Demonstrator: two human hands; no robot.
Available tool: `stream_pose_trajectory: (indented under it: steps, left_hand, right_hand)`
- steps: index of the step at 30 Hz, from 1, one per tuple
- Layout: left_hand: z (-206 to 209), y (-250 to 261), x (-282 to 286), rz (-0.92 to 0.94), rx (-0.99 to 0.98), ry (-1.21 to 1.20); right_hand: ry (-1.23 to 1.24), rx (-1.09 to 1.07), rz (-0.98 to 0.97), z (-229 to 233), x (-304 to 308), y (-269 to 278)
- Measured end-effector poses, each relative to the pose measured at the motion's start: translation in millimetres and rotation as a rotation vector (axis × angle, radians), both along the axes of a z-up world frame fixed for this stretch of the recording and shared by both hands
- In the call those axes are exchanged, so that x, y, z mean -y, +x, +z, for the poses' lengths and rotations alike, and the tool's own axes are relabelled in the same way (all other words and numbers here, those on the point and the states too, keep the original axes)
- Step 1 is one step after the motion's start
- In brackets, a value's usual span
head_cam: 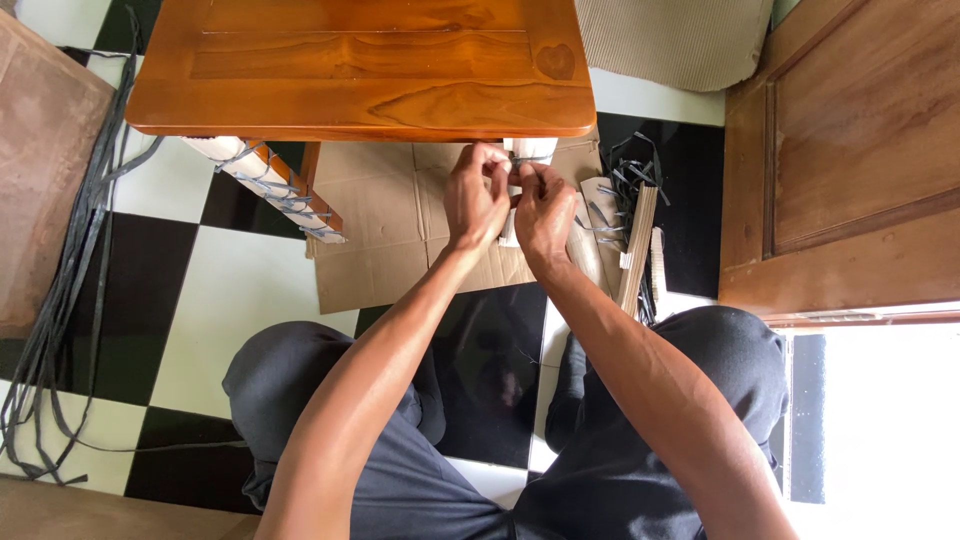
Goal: Wrapping wooden stool legs with protective paper and securing them with plastic ties
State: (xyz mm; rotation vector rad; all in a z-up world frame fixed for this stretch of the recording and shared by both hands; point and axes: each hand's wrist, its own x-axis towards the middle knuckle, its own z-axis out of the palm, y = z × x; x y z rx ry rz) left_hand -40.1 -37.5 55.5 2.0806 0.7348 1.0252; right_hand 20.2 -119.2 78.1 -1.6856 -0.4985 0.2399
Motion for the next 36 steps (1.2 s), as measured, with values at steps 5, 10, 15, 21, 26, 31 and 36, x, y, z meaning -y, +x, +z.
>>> stream_pose_trajectory:
  steps: [5, 10, 15, 21, 26, 31, 36]
  left_hand:
    - [3.9, 5.0, 0.7, 0.112, 0.155, -0.140]
    - [11.2, 6.2, 5.8, 0.171, 0.161, -0.157]
    - [6.7, -2.6, 3.2, 0.063, 0.220, -0.326]
    - [-10.9, 2.6, 4.0, 0.010, 0.256, -0.453]
    - [-14.7, 11.4, 3.4, 0.040, 0.260, -0.507]
    - [-11.5, 2.9, 1.2, 0.021, 0.221, -0.546]
    - [-36.0, -11.4, -0.2, -0.019, 0.010, -0.553]
  right_hand:
    - [0.031, -0.018, -0.007, 19.8, 5.9, -2.1]
    - [0.013, -0.045, 0.006, 11.4, 7.8, 2.9]
    - [0.063, -0.190, 0.010, 18.9, 17.8, -1.9]
    - [0.082, -0.317, -0.128, -26.6, 25.1, 22.7]
    - [-0.086, -0.236, -0.054, -64.9, 33.2, 34.2]
    - [-0.547, -0.182, -0.004, -166.7, 68.6, 54.1]
    - [-0.976, -0.067, 0.057, -226.1, 107.6, 58.9]
